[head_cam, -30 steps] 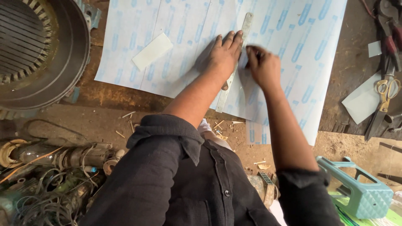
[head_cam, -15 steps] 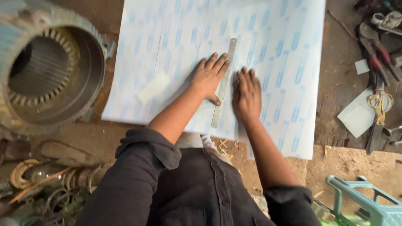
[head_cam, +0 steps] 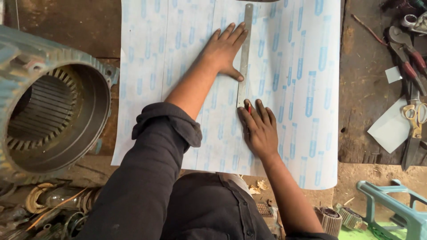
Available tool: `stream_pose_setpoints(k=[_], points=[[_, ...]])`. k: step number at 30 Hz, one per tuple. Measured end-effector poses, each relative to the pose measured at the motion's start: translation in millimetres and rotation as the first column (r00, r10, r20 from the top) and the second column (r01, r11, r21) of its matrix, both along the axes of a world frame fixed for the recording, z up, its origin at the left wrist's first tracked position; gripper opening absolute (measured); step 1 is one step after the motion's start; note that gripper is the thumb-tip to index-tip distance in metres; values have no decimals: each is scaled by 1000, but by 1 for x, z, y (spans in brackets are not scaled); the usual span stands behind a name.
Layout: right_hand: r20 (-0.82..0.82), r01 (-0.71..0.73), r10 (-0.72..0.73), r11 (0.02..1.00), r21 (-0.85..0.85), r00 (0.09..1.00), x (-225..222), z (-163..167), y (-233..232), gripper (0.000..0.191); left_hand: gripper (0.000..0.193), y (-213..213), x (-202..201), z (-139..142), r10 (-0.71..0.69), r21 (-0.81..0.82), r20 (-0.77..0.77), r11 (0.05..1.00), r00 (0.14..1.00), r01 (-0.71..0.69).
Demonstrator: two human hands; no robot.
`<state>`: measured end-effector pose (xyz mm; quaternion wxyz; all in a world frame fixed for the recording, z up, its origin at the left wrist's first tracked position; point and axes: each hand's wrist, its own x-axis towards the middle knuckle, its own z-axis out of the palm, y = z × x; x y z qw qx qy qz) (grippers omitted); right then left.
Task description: The person lays a large printed paper sheet on a wooden workbench, places a steel ruler across it, and draws straight pencil lines along the ruler edge. They reposition the ruler and the paper repeatedly to mark several parallel lines across the sheet.
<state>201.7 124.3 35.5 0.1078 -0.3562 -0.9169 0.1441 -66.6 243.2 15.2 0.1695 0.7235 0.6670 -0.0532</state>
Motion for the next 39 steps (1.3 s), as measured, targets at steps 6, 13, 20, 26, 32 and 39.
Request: stream_pose_setpoints(k=[6,13,20,26,32,39], points=[[-40,-31,31,999,-13,999,0,-3,2,45,150,21,-4,-3,-29,14,1,999,1000,29],[-9,11,-11,999,-33,1000,-3,-3,3,42,156,25,-2,3,-39,-19,-34,999,999,39],[-21,19,-19,999,-30,1000,-3,-3,4,39,156,27,1,3,-23,-15,-39,1000,999,22],[-25,32,-33,999,-39,999,-3,-3,3,35,156,26,1,2,-17,-4,-40,1000,999,17],[-27,38,-39,998,-47,999,-2,-2,4,37,156,27,2,-2,-9,-8,-25,1000,1000,9],[-46,37,-40,997,-64,998,-2,-3,4,33,152,29,4,-6,-2,-18,-14,1000,1000,1]])
